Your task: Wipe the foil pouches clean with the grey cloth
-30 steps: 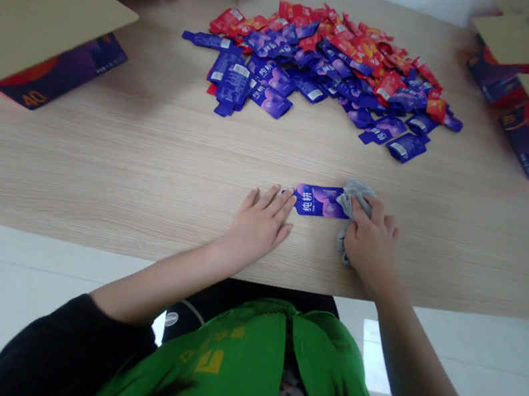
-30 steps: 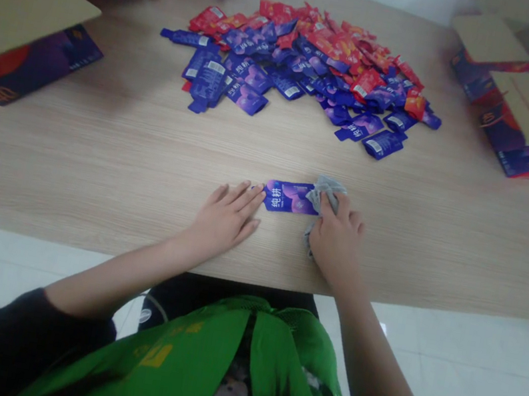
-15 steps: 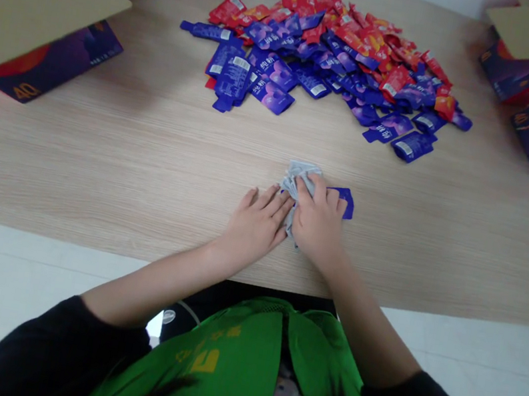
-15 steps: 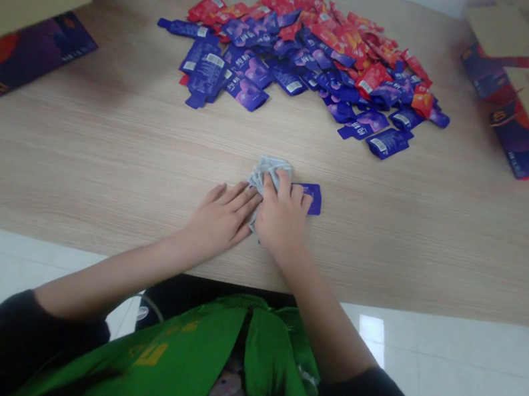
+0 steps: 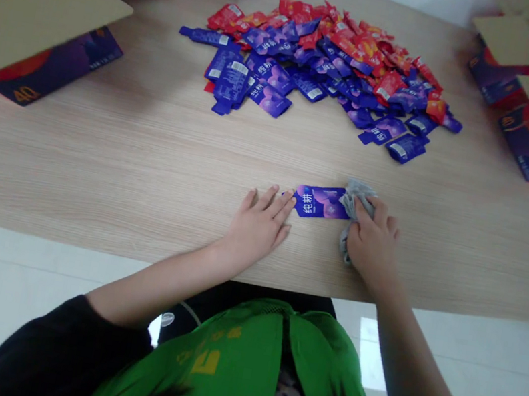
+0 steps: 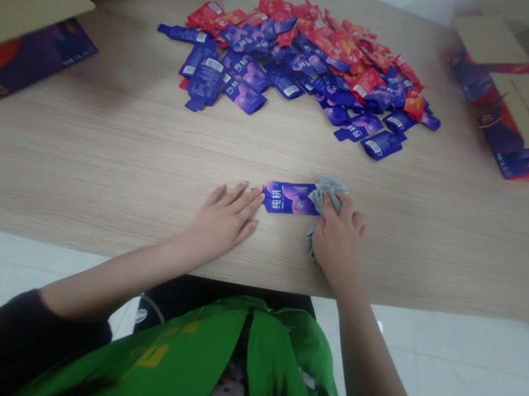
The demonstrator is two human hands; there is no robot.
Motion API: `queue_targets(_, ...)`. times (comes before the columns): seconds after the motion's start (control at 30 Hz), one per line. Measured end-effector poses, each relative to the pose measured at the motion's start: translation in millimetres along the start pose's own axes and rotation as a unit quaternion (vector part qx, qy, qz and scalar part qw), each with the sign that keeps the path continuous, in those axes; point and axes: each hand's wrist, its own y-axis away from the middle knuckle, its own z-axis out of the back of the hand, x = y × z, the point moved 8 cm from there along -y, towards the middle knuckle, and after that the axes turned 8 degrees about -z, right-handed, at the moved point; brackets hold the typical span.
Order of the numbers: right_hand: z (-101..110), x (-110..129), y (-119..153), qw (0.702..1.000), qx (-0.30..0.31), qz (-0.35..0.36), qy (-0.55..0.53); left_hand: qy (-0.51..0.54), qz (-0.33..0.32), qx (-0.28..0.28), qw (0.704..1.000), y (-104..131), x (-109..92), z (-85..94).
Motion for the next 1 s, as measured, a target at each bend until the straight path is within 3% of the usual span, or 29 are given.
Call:
queue_targets(0.13, 7.9, 7.6, -9.2, 0.997, -0.032, 0.011, -0.067, -0.007, -0.003, -0.004, 1.0, 0.5, 0.1, -1.3)
queue_targets(0.23, 12.0, 48.4, -9.5, 0.994, -0.046, 0.062, -0.078, -0.009, -0.001, -0.006, 1.0, 0.8, 0.0, -0.6)
queue_targets(0.37, -5.6, 106.6, -5.1, 0.993, 0.012, 0.114, -0.038, 0.001, 0.001, 0.011, 1.0, 1.3, 0.3, 0.3)
queue_targets(0.47, -18.3, 119.9, -3.7, 0.992, 0.036, 0.119, -0.011, 0.006, -0.001, 0.014, 1.0, 1.9, 0.3, 1.3)
queue_targets(0.77, -8.0, 56.4, -2.4, 0.999, -0.007, 0.027, 0.025, -0.006, -0.003, 0.001, 1.0, 2.2, -0.4, 1.8)
queue_targets(1.0, -7.4, 1.4, -14.5, 0.998, -0.027, -0.001, -0.049, -0.006, -0.003, 0.012, 1.0, 0.7, 1.3, -2.6)
